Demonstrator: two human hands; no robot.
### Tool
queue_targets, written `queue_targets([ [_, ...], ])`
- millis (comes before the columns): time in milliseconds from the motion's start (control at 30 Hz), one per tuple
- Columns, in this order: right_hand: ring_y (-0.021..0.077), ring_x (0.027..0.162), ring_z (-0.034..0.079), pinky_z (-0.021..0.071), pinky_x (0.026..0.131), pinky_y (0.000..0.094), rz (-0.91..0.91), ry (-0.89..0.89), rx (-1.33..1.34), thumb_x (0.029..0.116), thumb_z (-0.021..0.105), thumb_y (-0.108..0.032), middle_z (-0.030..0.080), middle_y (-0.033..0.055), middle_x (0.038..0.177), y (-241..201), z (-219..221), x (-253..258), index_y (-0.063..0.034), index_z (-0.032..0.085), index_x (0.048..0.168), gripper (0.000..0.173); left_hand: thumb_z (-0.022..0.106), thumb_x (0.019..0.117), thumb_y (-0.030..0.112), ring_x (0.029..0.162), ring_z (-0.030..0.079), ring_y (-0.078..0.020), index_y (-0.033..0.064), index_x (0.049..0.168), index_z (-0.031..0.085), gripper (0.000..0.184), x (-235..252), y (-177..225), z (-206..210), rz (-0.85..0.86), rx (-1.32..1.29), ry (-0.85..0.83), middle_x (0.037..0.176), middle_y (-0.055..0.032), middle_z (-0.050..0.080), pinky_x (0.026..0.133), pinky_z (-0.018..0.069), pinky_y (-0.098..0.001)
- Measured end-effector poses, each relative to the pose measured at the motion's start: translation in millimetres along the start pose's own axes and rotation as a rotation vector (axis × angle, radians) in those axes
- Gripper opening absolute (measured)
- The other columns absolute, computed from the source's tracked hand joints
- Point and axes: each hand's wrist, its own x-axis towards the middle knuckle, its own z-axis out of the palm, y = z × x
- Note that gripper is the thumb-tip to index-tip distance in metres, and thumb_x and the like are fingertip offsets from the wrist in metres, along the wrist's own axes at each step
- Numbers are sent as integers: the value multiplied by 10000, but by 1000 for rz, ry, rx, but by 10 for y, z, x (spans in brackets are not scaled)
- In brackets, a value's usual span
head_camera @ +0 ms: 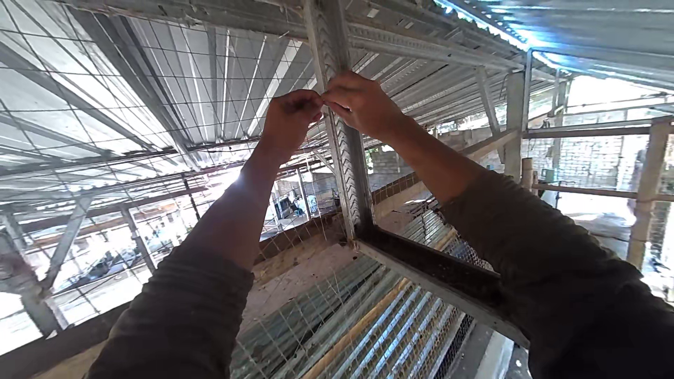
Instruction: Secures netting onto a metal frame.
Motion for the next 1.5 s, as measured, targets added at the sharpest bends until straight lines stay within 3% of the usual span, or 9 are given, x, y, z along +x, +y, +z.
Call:
queue_targets([
  [267,336,996,717,593,872,385,-1,44,-109,980,602,-13,721,204,1042,-16,80,-57,40,739,1054,164,537,1037,40,715,628,-30,67,962,642,132,25,113,75,-168,-113,69,789,50,630,733,559,-201],
  [433,286,887,717,596,811,347,92,82,4,964,636,-31,709,209,1021,-56,63,-41,44,725,1088,170,521,1051,78,667,586,-28,86,959,617,133,66,177,98,-253,-124,88,763,54,581,676,529,-181],
  [567,195,814,733,609,785,322,315,64,226,965,641,-38,738,152,949,-105,58,18,56,669,1143,203,514,1046,70,659,582,-26,88,938,624,155,69,181,91,-246,-104,87,739,59,579,659,517,-172],
  [667,142,768,720,592,739,298,414,41,272,976,608,-29,748,96,922,-152,39,77,30,598,1236,267,511,1049,97,684,571,-20,69,989,634,139,60,199,89,-246,-8,88,779,49,572,672,501,-176],
  [967,168,816,708,584,758,314,421,29,312,993,535,28,710,119,973,-150,22,102,59,490,1289,300,529,1051,127,738,568,-27,36,1079,658,160,82,194,-5,-160,286,4,874,-3,604,721,490,-203],
  [1067,169,809,702,585,753,317,401,46,301,1000,526,20,703,119,961,-113,41,83,59,514,1259,263,538,1048,120,745,562,-4,63,1053,659,134,81,178,-52,-103,245,-59,869,34,605,695,468,-175],
  [1233,143,790,676,560,767,280,345,60,308,999,542,-24,713,134,924,-125,65,34,37,695,1071,180,513,1053,94,736,559,-5,81,1011,646,140,68,168,-36,-124,71,-32,842,52,597,676,462,-161],
  [1367,121,833,716,590,811,257,313,62,344,980,645,-87,740,122,937,-109,38,48,31,725,1032,151,521,1048,74,740,586,-11,80,999,635,123,73,147,-38,-124,13,-12,816,59,603,696,490,-166],
  [1500,195,851,690,553,816,314,296,-5,199,1015,560,-77,720,154,952,-83,-31,75,33,718,1040,195,554,1049,112,768,629,-26,69,1040,658,113,63,169,-17,-152,18,-2,862,39,656,712,521,-187],
])
